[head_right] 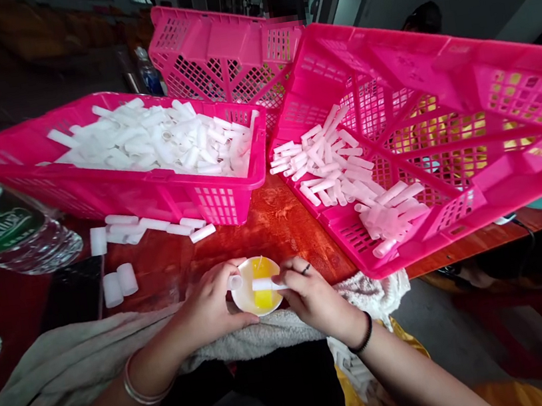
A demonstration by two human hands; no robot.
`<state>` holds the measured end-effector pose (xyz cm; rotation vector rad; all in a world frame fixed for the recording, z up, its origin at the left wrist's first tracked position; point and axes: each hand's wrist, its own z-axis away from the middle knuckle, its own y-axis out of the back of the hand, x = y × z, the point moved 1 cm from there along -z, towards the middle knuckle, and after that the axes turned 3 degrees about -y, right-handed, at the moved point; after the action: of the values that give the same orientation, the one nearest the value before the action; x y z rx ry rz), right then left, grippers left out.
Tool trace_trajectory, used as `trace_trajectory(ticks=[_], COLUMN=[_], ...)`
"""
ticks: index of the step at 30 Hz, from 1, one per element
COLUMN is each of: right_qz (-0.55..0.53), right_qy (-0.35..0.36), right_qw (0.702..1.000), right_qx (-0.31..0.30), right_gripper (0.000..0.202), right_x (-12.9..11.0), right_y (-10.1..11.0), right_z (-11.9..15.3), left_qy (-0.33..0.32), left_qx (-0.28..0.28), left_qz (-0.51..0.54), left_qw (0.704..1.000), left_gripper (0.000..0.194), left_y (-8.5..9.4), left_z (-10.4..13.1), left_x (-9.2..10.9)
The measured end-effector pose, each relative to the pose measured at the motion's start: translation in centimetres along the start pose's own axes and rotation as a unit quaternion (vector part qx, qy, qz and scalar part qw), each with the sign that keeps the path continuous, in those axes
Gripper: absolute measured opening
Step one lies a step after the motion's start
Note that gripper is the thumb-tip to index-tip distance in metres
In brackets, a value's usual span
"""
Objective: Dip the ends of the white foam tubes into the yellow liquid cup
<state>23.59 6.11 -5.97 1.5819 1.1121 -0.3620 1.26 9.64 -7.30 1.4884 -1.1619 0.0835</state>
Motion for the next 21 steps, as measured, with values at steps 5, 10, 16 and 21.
trace_trajectory(ticks=[5,10,16,21], right_qz=[-0.052,-0.03,-0.037,-0.069], right_qy=[-0.103,-0.018,-0.057,-0.055], right_qw=[0.993,0.999,0.997,0.996], right_qx=[-0.008,0.021,0.022,0.033], right_gripper=[0.017,0.012,0.012,0.012], right_x=[-0.1,-0.4,-0.5,-0.8], right_y=[-0.3,-0.5,-0.6,-0.9], right_z=[0.6,0.9,1.2,1.4], left_qy=[0.009,0.003,0.021,0.023], left_qx=[-0.013,-0.011,-0.013,-0.015], left_qz=[-0.002,0.0,0.001,-0.011], left_qw=[1.0,1.0,1.0,1.0], left_gripper=[0.086,0.086,0.081,0.085], left_y=[0.0,0.1,0.3,0.4], left_z=[0.0,-0.1,-0.1,-0.1], left_x=[0.0,0.0,0.2,0.3])
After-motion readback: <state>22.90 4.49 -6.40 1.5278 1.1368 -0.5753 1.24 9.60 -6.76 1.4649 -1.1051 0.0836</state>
